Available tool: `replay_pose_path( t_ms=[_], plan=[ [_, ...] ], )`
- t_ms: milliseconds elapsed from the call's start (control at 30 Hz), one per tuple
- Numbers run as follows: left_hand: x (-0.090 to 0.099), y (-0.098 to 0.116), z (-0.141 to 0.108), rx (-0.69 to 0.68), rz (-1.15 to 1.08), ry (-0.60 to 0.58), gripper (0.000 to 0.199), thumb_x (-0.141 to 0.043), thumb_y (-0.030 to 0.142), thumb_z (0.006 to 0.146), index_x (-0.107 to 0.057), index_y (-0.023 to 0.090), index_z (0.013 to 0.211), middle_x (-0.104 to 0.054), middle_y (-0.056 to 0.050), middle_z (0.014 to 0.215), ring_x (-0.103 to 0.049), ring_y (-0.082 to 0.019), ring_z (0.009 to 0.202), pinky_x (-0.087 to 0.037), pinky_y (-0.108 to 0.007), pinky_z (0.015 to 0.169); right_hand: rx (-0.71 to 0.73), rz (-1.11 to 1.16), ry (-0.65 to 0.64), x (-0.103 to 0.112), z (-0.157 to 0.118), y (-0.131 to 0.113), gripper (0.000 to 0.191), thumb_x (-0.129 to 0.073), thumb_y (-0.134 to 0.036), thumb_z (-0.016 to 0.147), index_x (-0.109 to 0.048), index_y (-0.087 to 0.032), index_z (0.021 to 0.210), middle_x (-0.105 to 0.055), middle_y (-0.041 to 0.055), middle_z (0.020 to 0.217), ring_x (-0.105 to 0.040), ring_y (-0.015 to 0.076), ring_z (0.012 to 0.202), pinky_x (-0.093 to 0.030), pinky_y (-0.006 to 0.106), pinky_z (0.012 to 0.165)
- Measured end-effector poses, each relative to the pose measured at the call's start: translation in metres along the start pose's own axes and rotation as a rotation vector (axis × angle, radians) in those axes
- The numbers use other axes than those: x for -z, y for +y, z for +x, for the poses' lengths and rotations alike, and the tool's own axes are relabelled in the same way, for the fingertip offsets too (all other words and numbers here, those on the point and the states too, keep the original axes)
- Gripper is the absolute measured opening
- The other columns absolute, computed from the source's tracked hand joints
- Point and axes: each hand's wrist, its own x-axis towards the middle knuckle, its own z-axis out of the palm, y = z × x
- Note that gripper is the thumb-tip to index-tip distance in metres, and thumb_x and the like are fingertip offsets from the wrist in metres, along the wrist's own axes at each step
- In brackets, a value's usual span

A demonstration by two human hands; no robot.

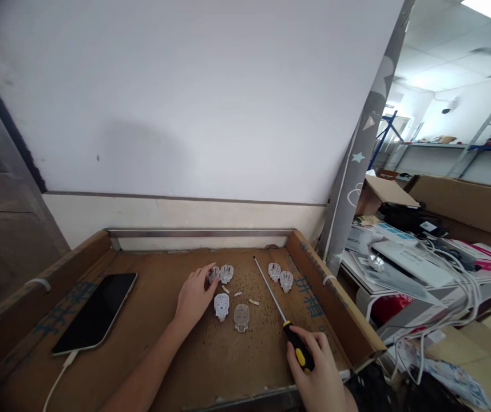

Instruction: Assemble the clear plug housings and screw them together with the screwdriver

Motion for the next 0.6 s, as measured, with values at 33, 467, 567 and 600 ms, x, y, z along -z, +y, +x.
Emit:
replay_pose_path(
  t_ms=[33, 467, 567, 600],
  plan=[
    [-0.001, -0.001, 0.001, -0.01, -0.001, -0.003, 0.033, -0.048, 0.026, 0.089, -0.052, 0.017, 0.121, -0.062, -0.008, 0.11, -0.055, -0.025, 0.1, -0.043, -0.036, 0.084, -0.018, 0.012, -0.006, 0.0, 0.0, -0.001, 0.031, -0.054, -0.045, 0.081, -0.06, -0.026, 0.105, -0.054, 0.0028, 0.092, -0.06, 0.0138, 0.084, -0.049, 0.026, 0.077],
    [0.0, 0.019, -0.012, -0.319, -0.055, -0.047, 0.013, -0.06, 0.031, 0.08, -0.067, 0.027, 0.09, -0.064, 0.0, 0.106, -0.053, -0.022, 0.102, -0.037, -0.038, 0.087, -0.033, 0.015, -0.008, 0.003, -0.001, -0.007, 0.032, -0.054, -0.044, 0.081, -0.06, -0.025, 0.105, -0.056, 0.0034, 0.093, -0.059, 0.0152, 0.087, -0.048, 0.028, 0.079],
    [-0.008, 0.022, -0.012, -0.275, -0.069, -0.071, 0.009, -0.063, 0.032, 0.079, -0.068, 0.027, 0.083, -0.065, 0.001, 0.106, -0.052, -0.021, 0.101, -0.035, -0.039, 0.089, -0.013, -0.007, 0.018, 0.006, -0.001, -0.011, 0.031, -0.053, -0.044, 0.082, -0.06, -0.024, 0.104, -0.056, 0.0034, 0.092, -0.059, 0.0147, 0.085, -0.048, 0.027, 0.076],
    [-0.01, 0.022, -0.012, -0.258, -0.075, -0.076, 0.007, -0.063, 0.031, 0.078, -0.069, 0.027, 0.081, -0.064, 0.001, 0.106, -0.052, -0.021, 0.101, -0.034, -0.039, 0.089, -0.017, -0.019, 0.026, 0.007, -0.001, -0.013, 0.031, -0.053, -0.044, 0.082, -0.06, -0.024, 0.104, -0.056, 0.0035, 0.092, -0.058, 0.0146, 0.083, -0.048, 0.027, 0.074]
  ],
)
